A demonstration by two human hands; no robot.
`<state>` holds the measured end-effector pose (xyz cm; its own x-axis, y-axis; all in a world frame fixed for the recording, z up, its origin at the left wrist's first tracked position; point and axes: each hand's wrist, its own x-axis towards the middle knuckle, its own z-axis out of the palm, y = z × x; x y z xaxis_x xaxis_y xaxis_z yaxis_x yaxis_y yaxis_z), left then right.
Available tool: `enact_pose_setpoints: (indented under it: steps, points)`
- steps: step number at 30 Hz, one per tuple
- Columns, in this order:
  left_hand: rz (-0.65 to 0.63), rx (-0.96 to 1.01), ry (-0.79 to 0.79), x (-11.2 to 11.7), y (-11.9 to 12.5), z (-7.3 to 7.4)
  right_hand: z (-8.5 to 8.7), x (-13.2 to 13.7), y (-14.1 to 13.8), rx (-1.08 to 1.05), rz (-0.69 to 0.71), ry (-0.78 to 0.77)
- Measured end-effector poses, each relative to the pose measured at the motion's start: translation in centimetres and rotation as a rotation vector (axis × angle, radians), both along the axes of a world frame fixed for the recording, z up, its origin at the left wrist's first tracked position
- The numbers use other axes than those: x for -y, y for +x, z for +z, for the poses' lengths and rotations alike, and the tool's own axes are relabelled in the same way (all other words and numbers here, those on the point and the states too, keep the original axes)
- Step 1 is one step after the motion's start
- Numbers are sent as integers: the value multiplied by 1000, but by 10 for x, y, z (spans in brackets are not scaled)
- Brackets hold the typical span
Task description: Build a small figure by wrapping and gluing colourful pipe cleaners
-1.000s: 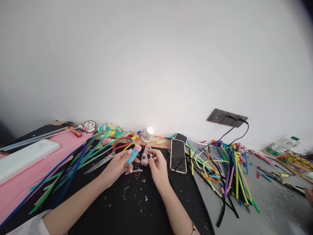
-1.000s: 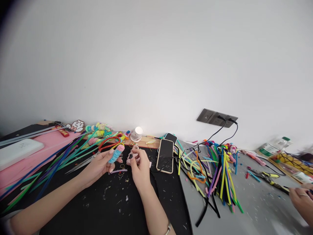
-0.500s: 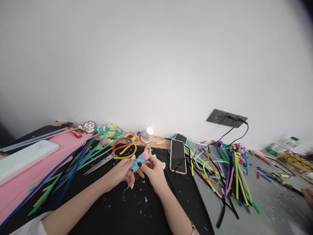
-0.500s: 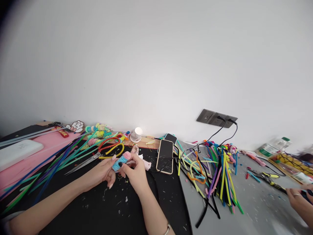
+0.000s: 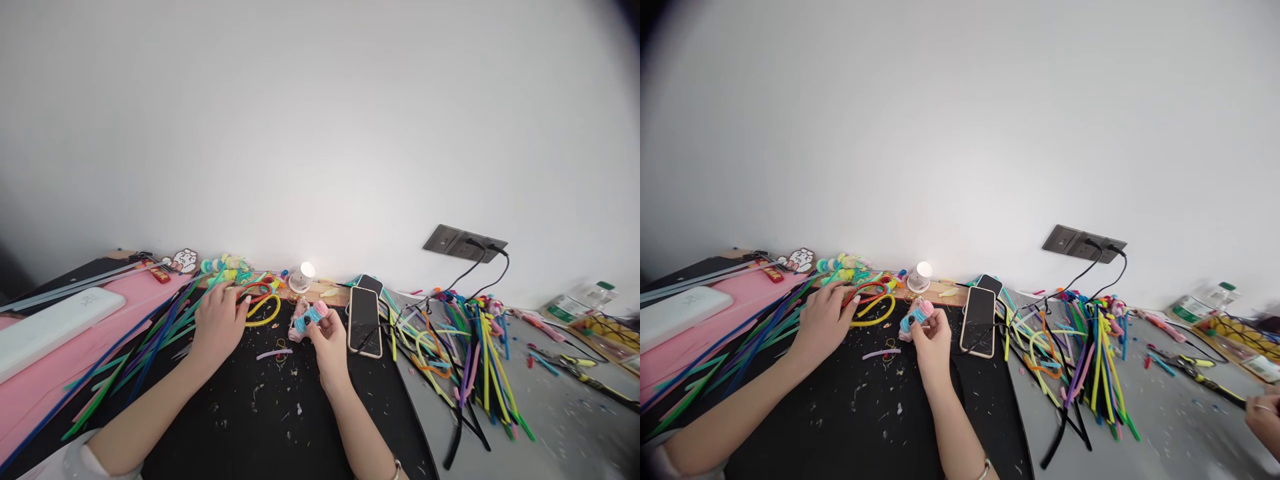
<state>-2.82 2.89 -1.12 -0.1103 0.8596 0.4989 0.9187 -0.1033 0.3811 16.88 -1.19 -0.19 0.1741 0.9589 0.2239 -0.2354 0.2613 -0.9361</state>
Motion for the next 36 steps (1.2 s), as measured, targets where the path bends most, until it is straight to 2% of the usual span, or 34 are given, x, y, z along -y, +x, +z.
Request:
enact_pose_setpoints:
  steps: [2, 5, 11, 16, 20, 23, 28, 33, 36]
  points:
    - [86, -90, -85, -2, 0, -5, -1, 0, 1, -7, 3, 1]
    - [122, -157, -134, -1, 0, -7, -1, -1, 1, -10, 4, 3]
    - [199, -257, -194, 0, -3, -1, -1, -2, 1, 5, -2, -4]
    - [176, -198, -242, -1, -7, -3, -1, -2, 2, 9, -10, -8]
    - [119, -128, -144, -4, -8, -6, -2, -2, 2, 10, -17, -6]
    - [-7, -55, 9, -7, -8, -2, -2, -2, 2, -8, -9, -5]
    - [-407, 29, 208, -5, -6, 4, 0, 1, 1, -75, 109, -50]
    - [-698, 82, 213, -1, -5, -6, 2, 3, -2, -131, 243, -99]
    - [-814, 99, 111, 2, -3, -7, 3, 4, -4, -137, 303, -127]
